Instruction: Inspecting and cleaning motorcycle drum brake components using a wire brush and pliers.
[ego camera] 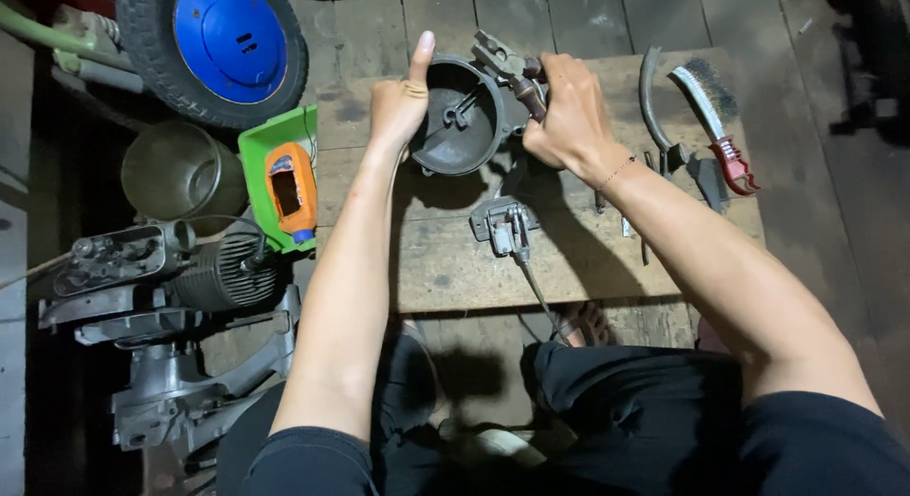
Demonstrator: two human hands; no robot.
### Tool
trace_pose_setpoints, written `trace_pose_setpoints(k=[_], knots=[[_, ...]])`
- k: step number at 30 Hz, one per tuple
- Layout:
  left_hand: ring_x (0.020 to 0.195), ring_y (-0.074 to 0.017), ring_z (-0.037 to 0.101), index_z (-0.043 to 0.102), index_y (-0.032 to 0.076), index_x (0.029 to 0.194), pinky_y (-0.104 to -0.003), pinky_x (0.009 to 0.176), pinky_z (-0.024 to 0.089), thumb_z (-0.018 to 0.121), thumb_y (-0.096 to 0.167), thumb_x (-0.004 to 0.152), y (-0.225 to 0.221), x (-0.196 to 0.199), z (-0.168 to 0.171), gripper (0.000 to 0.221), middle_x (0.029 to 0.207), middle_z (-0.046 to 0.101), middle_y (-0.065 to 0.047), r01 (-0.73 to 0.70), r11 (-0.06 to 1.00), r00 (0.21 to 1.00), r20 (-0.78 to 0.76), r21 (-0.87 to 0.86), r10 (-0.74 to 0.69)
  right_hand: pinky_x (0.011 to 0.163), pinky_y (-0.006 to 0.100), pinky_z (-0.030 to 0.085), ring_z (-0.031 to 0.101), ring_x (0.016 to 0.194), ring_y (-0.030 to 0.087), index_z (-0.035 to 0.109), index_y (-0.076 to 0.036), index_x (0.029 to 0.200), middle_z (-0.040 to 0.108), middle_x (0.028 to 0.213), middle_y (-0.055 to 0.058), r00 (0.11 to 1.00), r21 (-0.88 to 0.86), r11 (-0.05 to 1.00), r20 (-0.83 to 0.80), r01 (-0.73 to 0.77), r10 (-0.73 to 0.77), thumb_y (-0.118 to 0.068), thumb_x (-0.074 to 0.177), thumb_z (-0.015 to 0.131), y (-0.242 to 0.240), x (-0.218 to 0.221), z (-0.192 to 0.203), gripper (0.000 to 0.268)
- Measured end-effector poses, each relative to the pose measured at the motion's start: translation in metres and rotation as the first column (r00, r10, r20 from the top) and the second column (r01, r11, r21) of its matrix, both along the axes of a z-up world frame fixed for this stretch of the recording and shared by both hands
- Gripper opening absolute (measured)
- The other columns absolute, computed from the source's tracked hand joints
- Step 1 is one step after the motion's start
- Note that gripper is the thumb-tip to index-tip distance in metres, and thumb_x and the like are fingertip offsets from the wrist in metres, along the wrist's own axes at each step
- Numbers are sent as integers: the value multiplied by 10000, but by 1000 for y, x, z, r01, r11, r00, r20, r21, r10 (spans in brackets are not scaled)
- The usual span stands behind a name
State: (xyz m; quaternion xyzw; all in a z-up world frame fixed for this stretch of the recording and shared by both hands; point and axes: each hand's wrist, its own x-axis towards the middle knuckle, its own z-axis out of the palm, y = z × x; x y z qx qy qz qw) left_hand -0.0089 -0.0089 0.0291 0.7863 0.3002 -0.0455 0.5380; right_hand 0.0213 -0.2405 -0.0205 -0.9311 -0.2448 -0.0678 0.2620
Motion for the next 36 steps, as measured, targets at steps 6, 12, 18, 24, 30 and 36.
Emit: trace_pose_setpoints(k=[6, 12, 18, 24, 30, 36], knots=[[544, -89, 295, 254, 222, 623, -284, 556, 245, 506, 850, 699, 2, 1, -7, 681, 584, 255, 50, -11, 998, 1000, -4, -56, 11, 1082, 614, 417, 582, 1154, 425, 447, 119, 1409, 597, 1252, 338, 1000, -19, 1000, 10, -5, 5, -15, 649, 565, 1, 1, -7, 780], [597, -111, 332, 257, 219, 666, -281, 614, 255, 448, 874, 661, -1, 2, 3, 682, 634, 279, 31, 6, 999, 999, -48, -51, -9, 1041, 566, 485, 608, 1073, 400, 464, 129, 1396, 622, 1166, 332, 998, -30, 999, 41, -40, 42, 17, 623, 544, -1, 4, 2, 785], [568, -120, 343, 260, 214, 638, -307, 581, 295, 382, 899, 657, -5, 3, 9, 697, 612, 278, 23, 27, 999, 998, -62, 45, -25, 1039, 542, 504, 608, 1107, 409, 496, 139, 1354, 635, 1168, 316, 996, -12, 998, 60, -58, 59, 50, 651, 529, -4, 7, 8, 709], [590, -135, 242, 190, 153, 553, -291, 629, 307, 566, 835, 731, -5, 5, -18, 799, 546, 204, 17, -65, 992, 972, 230, 112, 38, 807, 435, 451, 517, 845, 278, 560, 23, 1157, 588, 976, 170, 944, -77, 991, 303, -114, 132, -102, 786, 554, -25, 16, 8, 392], [577, -115, 190, 195, 163, 551, -291, 615, 227, 607, 759, 808, -7, -1, -2, 769, 556, 170, 35, -14, 994, 929, 370, 110, -28, 860, 436, 467, 545, 927, 291, 552, 68, 1213, 588, 1029, 193, 930, -31, 994, 350, -103, 108, -79, 674, 605, -28, 15, 8, 561], [530, -110, 194, 222, 175, 531, -293, 595, 211, 615, 742, 818, -9, 2, 5, 747, 528, 197, 53, -5, 996, 899, 436, 94, -36, 937, 442, 452, 543, 1057, 303, 530, 61, 1273, 574, 1152, 217, 914, -15, 997, 397, -79, 79, -83, 626, 597, -32, 17, 12, 666]])
